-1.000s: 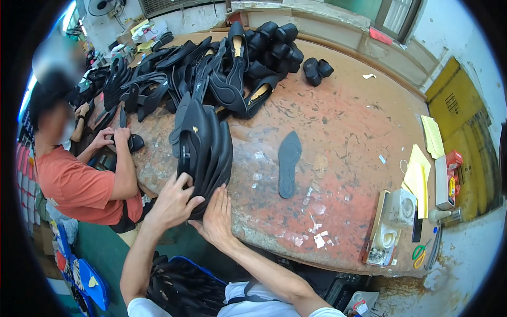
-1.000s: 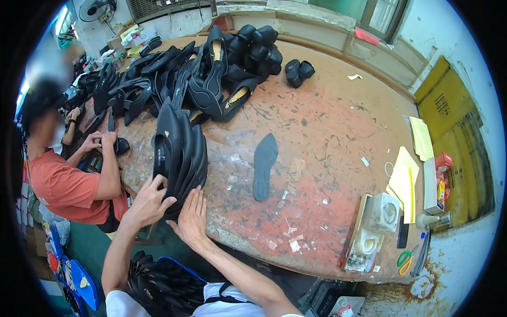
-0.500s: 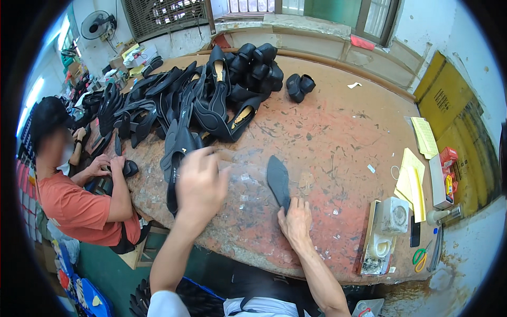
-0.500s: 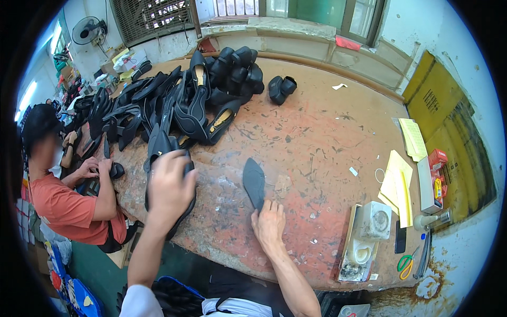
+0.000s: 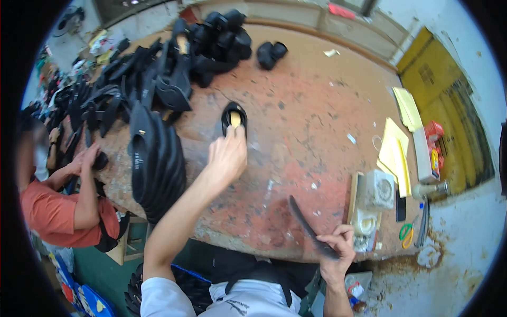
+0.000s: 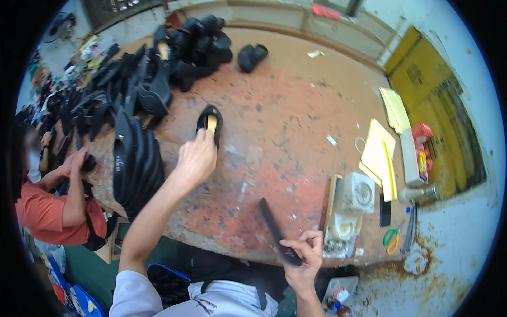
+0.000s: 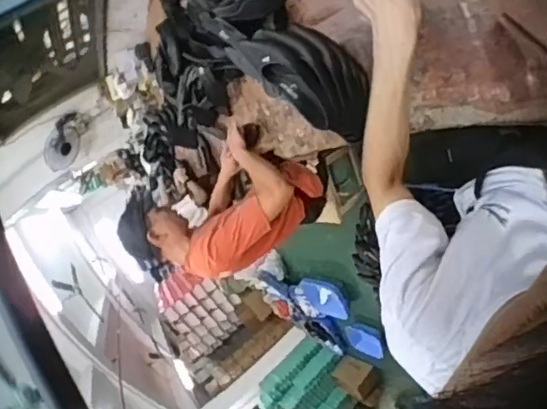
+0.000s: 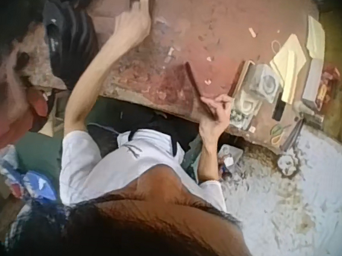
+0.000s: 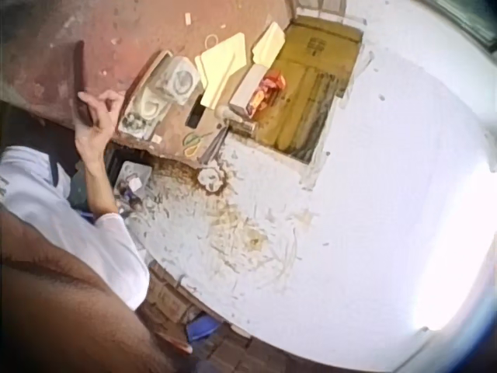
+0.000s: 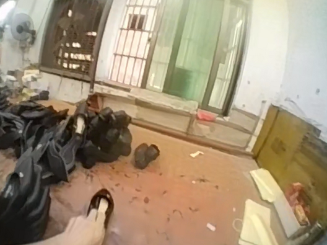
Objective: The person inserts insoles into black high-heeled shoes at a workbench. They pick up a shoe, place an insole inside, and press it down to fit, repeating this process for multiple pairs.
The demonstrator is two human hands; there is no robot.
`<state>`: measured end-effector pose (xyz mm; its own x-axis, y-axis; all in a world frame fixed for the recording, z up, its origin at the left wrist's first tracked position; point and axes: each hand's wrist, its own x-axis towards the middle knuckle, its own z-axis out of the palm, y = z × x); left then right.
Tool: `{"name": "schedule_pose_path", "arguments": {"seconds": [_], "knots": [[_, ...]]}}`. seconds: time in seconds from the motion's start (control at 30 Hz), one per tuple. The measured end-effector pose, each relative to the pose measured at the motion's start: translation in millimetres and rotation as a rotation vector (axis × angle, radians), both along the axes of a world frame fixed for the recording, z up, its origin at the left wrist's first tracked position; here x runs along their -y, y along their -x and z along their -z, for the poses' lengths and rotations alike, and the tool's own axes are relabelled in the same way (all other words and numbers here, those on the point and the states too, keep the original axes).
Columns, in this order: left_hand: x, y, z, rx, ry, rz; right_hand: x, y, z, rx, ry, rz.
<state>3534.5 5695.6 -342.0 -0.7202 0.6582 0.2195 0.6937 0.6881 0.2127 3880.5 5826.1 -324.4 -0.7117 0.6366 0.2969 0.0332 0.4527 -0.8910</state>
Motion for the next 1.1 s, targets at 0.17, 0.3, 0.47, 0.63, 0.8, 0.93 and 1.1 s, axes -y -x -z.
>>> {"name": "schedule_pose_path", "arguments": {"seconds": [0.17, 0.3, 0.47, 0.63, 0.8, 0.93, 1.1], "knots": [[87.8, -153.4, -4.4, 0.248, -0.252, 0.117, -9.2, -19.6, -30.7, -0.269, 0.227, -0.016], [128.0, -186.5, 39.6, 0.374, -0.268, 0.394, -7.4, -33.2, -37.9, -0.131, 0.26, -0.154], [126.6, -222.1, 32.5, 0.346, -0.43, 0.038, -5.9, 14.1, -21.2, 0.352, -0.256, -0.537], [120.5, -252.7, 45.0, 0.427, -0.351, -0.116, -6.8, 53.4, 11.8, 0.43, -0.458, -0.713], [114.8, -256.5, 37.2, 0.459, -0.271, -0.139, 8.9, 70.5, 37.5, 0.37, -0.47, -0.833], [115.1, -258.8, 37.1, 0.524, -0.328, -0.168, 19.8, 75.3, 45.3, 0.339, -0.384, -0.847], [112.9, -250.4, 24.7, 0.543, -0.164, -0.085, 23.7, 77.5, 52.1, 0.337, -0.415, -0.825]]}}
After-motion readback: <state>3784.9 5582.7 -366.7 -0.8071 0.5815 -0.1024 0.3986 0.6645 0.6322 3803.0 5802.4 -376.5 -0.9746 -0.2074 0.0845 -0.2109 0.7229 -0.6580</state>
